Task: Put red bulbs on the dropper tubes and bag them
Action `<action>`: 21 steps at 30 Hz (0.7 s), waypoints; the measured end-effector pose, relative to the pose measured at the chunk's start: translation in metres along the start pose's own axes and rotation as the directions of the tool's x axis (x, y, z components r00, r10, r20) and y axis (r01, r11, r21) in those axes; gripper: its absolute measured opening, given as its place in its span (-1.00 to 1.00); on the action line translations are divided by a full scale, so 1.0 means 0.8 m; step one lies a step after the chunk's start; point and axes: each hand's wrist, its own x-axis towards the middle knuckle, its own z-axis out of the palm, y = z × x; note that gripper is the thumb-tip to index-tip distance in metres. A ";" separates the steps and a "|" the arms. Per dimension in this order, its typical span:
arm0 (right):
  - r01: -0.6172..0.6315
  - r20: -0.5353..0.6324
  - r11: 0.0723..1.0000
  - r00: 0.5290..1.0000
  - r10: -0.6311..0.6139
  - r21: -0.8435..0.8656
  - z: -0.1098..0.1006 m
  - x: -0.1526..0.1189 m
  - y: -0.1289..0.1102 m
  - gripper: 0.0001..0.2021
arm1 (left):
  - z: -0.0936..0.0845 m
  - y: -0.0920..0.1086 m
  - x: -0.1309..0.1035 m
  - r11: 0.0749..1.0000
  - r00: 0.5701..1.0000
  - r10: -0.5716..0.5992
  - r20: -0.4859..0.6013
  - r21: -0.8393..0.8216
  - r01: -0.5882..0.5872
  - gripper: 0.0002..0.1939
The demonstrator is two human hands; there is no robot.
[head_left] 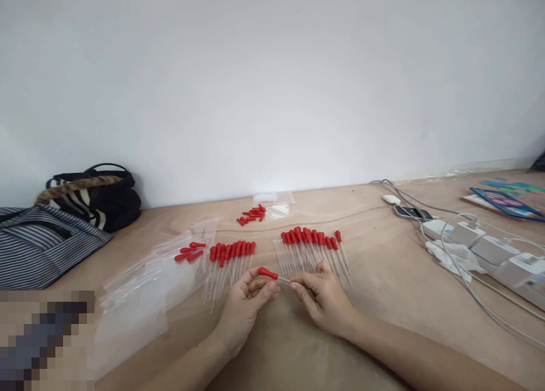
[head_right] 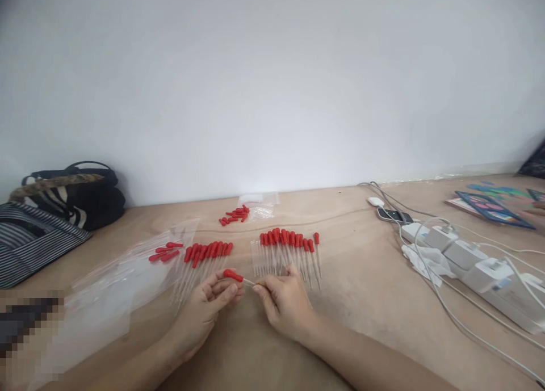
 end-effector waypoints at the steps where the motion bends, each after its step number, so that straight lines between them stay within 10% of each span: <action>1: 0.001 0.004 1.000 1.000 -0.001 -0.009 0.002 -0.001 -0.004 -0.80 | 0.003 -0.002 -0.003 1.000 1.000 -0.016 -0.003 -0.024 0.016 -0.59; 5: 0.034 0.002 0.999 0.999 -0.034 -0.002 0.004 -0.003 -0.018 -0.81 | 0.006 0.007 -0.001 1.000 0.999 0.016 -0.037 0.011 -0.015 -0.62; 8: 0.024 -0.041 1.000 0.999 -0.024 0.006 0.003 -0.005 -0.018 -0.85 | -0.004 0.030 0.024 0.937 0.997 0.075 0.026 0.341 -0.080 -0.67; 13: -0.038 -0.132 0.997 0.991 0.028 -0.071 0.001 -0.005 -0.001 -0.86 | -0.016 0.056 0.082 0.327 0.978 0.167 0.122 0.929 -0.172 -0.69; 21: -0.077 -0.166 0.979 0.985 0.045 -0.189 0.002 -0.008 0.007 -0.84 | -0.002 0.045 0.106 0.053 0.964 0.221 0.150 0.985 -0.166 -0.70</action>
